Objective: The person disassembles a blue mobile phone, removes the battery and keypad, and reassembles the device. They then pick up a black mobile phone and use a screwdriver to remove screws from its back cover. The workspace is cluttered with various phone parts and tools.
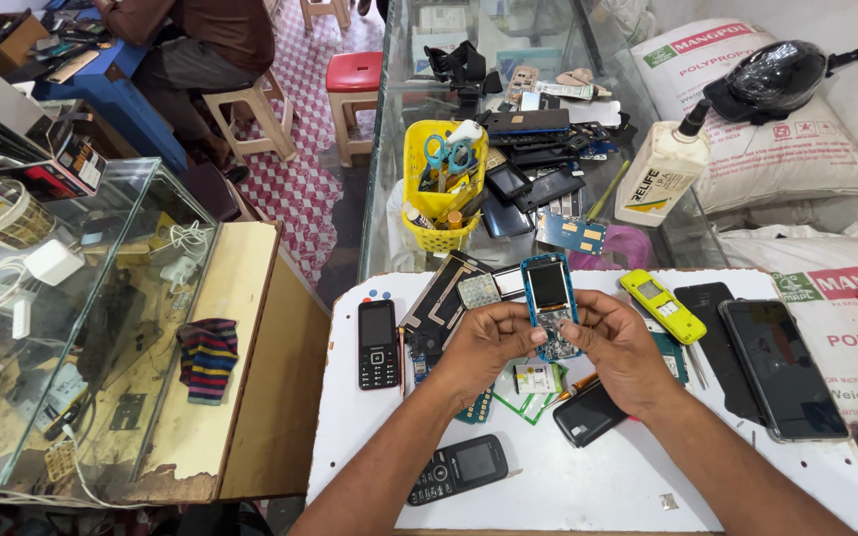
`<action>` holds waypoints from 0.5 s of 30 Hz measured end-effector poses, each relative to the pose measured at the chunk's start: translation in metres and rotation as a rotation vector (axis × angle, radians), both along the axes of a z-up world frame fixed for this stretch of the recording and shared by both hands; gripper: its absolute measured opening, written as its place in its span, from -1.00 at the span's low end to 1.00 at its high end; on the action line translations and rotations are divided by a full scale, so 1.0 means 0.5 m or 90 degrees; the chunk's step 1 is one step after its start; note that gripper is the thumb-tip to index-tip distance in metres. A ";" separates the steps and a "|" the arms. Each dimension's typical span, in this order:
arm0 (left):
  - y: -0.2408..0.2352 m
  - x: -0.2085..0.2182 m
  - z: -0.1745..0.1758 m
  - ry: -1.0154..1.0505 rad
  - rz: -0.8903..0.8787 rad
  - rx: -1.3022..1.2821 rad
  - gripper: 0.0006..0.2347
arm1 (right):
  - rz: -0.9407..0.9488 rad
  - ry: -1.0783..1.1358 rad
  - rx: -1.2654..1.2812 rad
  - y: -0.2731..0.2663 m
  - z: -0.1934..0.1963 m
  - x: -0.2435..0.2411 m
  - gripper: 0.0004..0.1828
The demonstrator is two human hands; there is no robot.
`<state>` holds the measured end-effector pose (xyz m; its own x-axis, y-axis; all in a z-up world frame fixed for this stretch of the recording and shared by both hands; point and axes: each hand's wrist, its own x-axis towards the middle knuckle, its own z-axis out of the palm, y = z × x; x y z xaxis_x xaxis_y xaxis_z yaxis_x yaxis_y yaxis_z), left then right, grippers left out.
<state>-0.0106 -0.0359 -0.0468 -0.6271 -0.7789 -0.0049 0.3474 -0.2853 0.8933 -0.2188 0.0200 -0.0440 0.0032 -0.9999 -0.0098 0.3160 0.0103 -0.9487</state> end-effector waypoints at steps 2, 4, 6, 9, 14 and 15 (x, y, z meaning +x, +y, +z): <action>0.001 0.002 0.003 0.006 0.003 -0.012 -0.78 | 0.028 -0.005 0.010 0.000 0.003 -0.009 -0.55; 0.002 0.006 0.005 0.010 0.008 -0.014 -0.79 | 0.044 -0.023 0.023 0.002 0.002 -0.012 -0.56; 0.000 0.009 0.008 0.014 0.013 -0.009 -0.80 | 0.046 -0.052 0.038 0.002 -0.002 -0.013 -0.56; -0.001 0.010 0.010 0.023 0.004 -0.022 -0.79 | 0.052 -0.076 0.024 0.002 -0.013 -0.018 -0.58; -0.005 0.010 0.010 0.009 -0.027 0.028 -0.81 | 0.046 -0.102 0.003 0.002 -0.030 -0.026 -0.59; -0.004 0.010 0.009 0.008 -0.033 0.034 -0.81 | 0.042 -0.111 0.009 0.003 -0.031 -0.027 -0.59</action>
<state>-0.0056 -0.0381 -0.0423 -0.6673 -0.7438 -0.0378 0.3417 -0.3509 0.8718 -0.2322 0.0216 -0.0596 0.0712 -0.9973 -0.0174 0.4742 0.0492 -0.8790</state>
